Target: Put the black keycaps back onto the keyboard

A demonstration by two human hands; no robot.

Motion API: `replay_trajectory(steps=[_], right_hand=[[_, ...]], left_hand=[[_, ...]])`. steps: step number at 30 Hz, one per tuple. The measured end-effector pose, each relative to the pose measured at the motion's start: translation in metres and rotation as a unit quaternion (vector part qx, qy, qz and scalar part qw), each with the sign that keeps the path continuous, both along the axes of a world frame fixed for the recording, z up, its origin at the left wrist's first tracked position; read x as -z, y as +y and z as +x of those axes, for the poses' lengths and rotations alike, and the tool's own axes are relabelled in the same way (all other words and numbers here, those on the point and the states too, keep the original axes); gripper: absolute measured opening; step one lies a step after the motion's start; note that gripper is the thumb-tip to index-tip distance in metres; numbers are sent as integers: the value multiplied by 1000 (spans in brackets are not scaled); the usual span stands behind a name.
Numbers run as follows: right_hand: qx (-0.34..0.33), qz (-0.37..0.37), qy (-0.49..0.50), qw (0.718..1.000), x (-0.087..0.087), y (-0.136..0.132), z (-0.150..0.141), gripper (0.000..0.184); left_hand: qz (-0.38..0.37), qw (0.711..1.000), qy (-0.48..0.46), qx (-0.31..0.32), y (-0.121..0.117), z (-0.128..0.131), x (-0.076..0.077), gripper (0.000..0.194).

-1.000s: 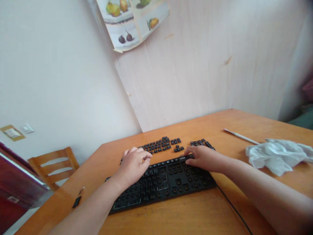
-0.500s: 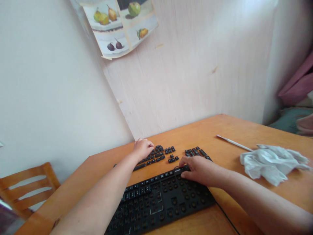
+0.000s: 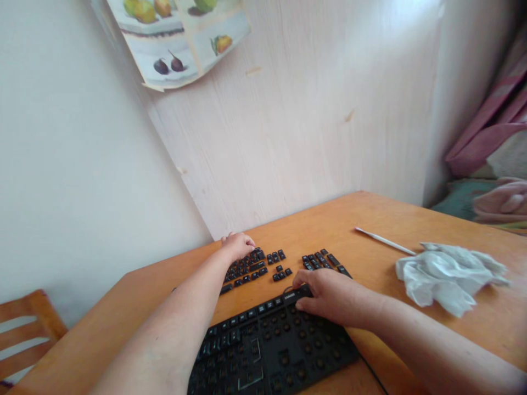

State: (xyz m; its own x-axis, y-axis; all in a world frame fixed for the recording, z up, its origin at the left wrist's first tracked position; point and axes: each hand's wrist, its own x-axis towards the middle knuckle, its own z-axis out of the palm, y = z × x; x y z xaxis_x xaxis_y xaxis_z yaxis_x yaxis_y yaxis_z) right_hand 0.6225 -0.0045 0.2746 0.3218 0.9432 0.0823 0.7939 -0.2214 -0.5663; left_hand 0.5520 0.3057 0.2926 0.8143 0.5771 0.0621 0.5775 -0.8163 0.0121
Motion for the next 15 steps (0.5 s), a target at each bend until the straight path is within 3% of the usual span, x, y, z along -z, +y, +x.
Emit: replay_trajectory(steps=[15], right_hand=[[1,-9,2,1000,1,0,1,34]], left_hand=[[-14,1000,10,-10,3,6,3,18]])
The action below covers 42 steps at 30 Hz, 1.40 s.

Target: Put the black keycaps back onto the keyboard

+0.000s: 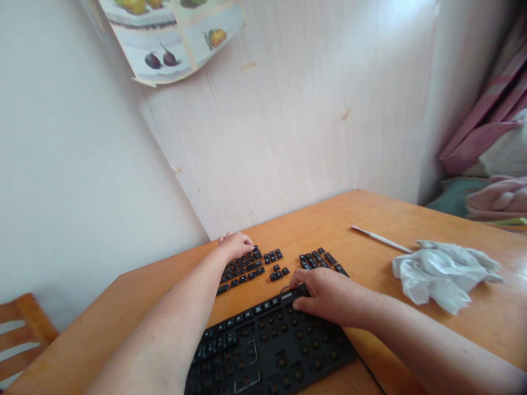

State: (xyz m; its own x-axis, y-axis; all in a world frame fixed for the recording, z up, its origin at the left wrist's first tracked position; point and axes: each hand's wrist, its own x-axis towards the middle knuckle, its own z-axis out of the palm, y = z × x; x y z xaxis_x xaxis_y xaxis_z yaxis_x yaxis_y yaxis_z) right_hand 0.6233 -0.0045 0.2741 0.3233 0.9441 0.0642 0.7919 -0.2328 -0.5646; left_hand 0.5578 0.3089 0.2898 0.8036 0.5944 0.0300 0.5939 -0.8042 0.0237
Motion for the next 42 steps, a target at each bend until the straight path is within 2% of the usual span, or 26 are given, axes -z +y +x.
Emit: replay_trajectory(steps=[15,30,33,37,42], right_hand=[[2,19,-1,1000,3,0,0,34],[3,-13,-2,1000,-4,-1,-2,35],[0,-11,-3,1000,-4,0,-2,36],[-5,-9,-12,1000,-2,1,0,36],[-10,-5,-24,1000,0,1,1,36]], left_hand=[[27,999,-18,2,-2,4,1,23],[38,999,-10,3,-3,7,6,18],[50,999,-22,2,-6,4,2,20],[67,997,-47,8,-14,-7,-12,23],[75,993,-80,38,-38,-36,-31,23]])
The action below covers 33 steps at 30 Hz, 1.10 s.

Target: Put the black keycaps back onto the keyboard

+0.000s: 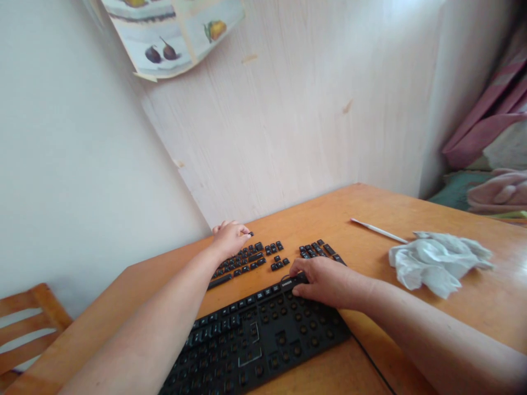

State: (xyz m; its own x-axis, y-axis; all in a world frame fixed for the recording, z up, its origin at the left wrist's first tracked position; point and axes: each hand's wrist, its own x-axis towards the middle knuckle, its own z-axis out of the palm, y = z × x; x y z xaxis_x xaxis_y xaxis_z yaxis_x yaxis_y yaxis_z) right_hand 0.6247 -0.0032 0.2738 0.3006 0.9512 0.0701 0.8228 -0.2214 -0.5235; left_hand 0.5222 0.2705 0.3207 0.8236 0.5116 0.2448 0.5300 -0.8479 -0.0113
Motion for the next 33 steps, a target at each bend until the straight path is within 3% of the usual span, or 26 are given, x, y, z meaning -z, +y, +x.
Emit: replay_trajectory(steps=[9,16,23,33], right_hand=[[-8,-3,-24,1000,1,2,1,34],[-17,-4,-29,999,1,4,3,35],[-22,-3,-36,999,0,4,4,36],[-20,4,-43,999,0,5,2,34]], left_hand=[[-75,986,-35,145,-69,-79,-9,19],[-59,990,-28,126,-108,-128,2,16],[-85,992,-64,67,-120,-138,20,15],[-84,992,-89,37,-130,-138,30,13]])
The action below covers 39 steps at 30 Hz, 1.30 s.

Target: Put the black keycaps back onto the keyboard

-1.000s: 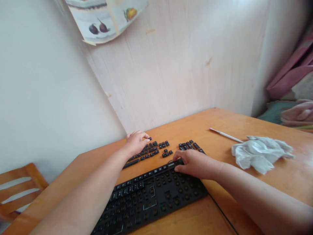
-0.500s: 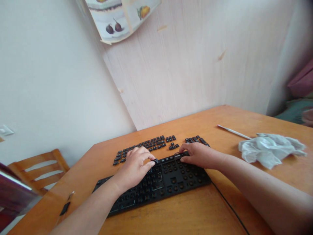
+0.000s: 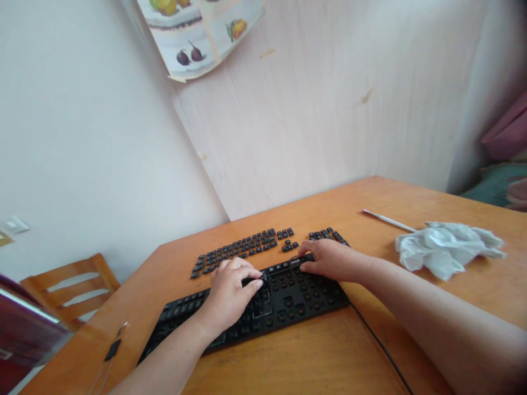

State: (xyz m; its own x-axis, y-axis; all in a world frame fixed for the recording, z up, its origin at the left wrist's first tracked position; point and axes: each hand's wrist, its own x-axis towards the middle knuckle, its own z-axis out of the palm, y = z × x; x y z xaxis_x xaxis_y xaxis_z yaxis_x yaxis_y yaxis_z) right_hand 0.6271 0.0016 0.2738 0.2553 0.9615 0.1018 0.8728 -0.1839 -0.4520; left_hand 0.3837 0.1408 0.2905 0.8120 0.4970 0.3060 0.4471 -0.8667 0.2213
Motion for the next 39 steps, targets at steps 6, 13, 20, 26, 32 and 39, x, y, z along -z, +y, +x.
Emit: replay_trajectory(steps=[6,13,20,26,32,39], right_hand=[[8,-12,2,1000,-2,0,-1,35],[3,-4,-1,1000,1,0,1,35],[-2,-1,1,1000,0,0,1,35],[1,-2,4,1000,0,0,0,35],[-2,6,5,1000,1,0,0,35],[-2,11,-3,1000,3,2,2,34]], left_hand=[[29,1000,4,-8,-3,0,2,12],[46,999,13,-14,-8,3,0,12],[63,998,19,-12,-8,3,1,13],[73,997,24,-8,-12,3,-1,13],[93,995,24,4,-18,1,-5,14],[116,993,21,1,-23,2,-2,15]])
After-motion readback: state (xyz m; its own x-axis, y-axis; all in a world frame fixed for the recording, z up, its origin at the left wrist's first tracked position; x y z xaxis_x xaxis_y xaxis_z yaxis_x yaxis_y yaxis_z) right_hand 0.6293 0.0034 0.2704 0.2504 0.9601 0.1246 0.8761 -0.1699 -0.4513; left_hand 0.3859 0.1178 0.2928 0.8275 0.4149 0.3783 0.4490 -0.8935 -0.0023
